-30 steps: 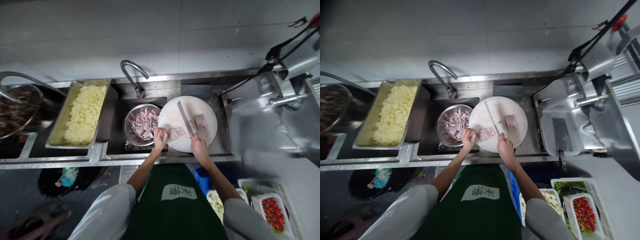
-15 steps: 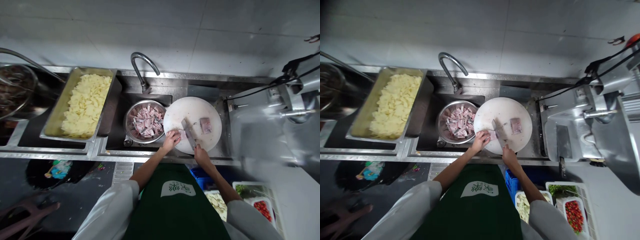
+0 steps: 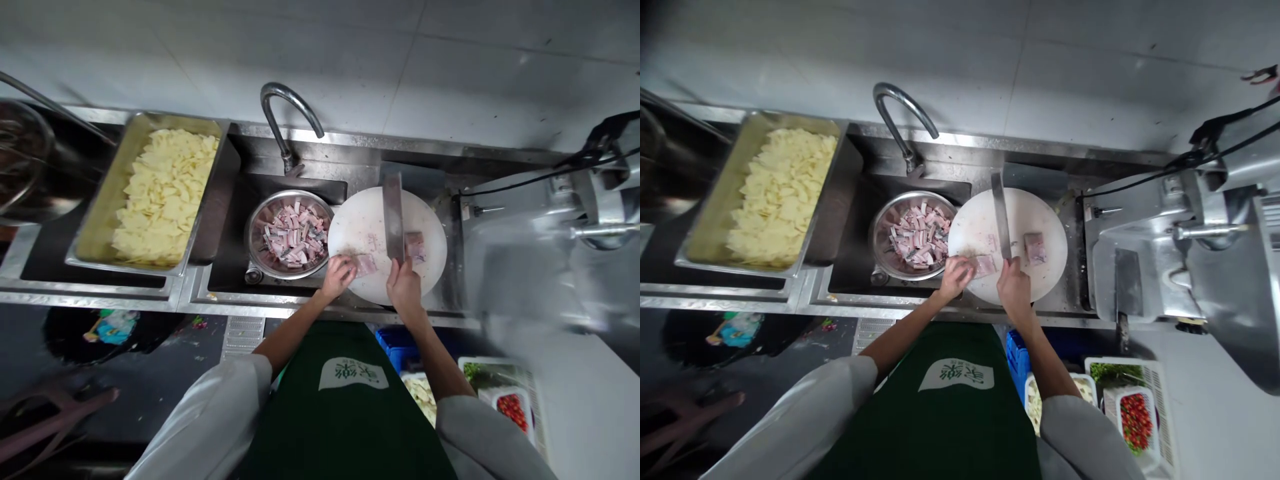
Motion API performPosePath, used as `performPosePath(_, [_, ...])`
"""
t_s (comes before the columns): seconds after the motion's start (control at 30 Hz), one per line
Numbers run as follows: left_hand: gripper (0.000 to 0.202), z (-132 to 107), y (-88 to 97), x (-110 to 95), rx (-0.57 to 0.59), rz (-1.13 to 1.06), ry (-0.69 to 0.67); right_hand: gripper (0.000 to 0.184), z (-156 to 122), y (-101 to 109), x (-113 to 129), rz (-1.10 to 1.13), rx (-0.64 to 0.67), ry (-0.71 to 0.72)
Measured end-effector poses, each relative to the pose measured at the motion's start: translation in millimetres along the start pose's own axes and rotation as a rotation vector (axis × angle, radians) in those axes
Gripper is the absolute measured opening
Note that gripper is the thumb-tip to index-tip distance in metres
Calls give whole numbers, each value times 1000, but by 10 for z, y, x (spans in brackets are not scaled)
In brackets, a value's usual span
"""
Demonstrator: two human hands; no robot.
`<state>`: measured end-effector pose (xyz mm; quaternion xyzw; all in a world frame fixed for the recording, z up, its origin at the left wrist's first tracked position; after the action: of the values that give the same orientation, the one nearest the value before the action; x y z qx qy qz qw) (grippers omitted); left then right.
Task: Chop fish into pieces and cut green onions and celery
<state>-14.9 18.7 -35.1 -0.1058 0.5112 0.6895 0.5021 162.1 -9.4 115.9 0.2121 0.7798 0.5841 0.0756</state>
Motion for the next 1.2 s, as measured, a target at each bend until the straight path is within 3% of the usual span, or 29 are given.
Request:
performPosePath(0.1, [23, 12, -72, 11, 119, -50, -84, 32, -66, -206, 32, -10, 137, -4])
performPosePath(0.2, [24, 43, -142, 15, 163, -54, -91, 28, -78, -379, -9, -28, 281, 5])
performPosePath(0.37, [24, 61, -175, -1, 145, -26, -67, 30, -236, -353, -255, -55, 359, -33])
performPosePath(0.47, [23, 27, -93, 7, 33, -47, -24, 30, -324, -221, -292, -52, 305, -22])
performPosePath(0.53, [22, -5, -10, 24, -86, -38, 42, 33, -340, -147, -227, -31, 190, -17])
performPosePath(0.6, [21, -23, 40, 35, -129, -21, 78, 38, -317, -136, -108, 1, 74, -24])
performPosePath(0.67, [22, -12, 23, 31, -48, -39, 29, 36, -253, -206, 32, 13, 78, -37])
performPosePath(0.73, [25, 18, -50, 23, 87, -78, -55, 33, -166, -315, 140, -1, 176, -40])
performPosePath(0.83, [28, 58, -165, 24, 195, -97, -117, 33, -115, -418, 139, -13, 287, -22])
performPosePath(1.07, [24, 80, -213, 15, 175, -63, -117, 33, -461, -443, -163, -34, 366, -77])
performPosePath(1.2, [22, 132, -190, -8, 150, -82, -135, 35, 6, -403, 104, 44, 252, -31])
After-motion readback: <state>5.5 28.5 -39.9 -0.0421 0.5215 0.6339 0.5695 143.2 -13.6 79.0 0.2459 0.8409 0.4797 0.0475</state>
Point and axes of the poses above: each hand's wrist, its own z-axis towards the middle knuckle, its own y-axis out of the back of the hand, x = y × z, the point moved 1 cm from there along z, towards the middle knuckle, and after that the axes turned 3 degrees about -y, right-handed, at the moved point
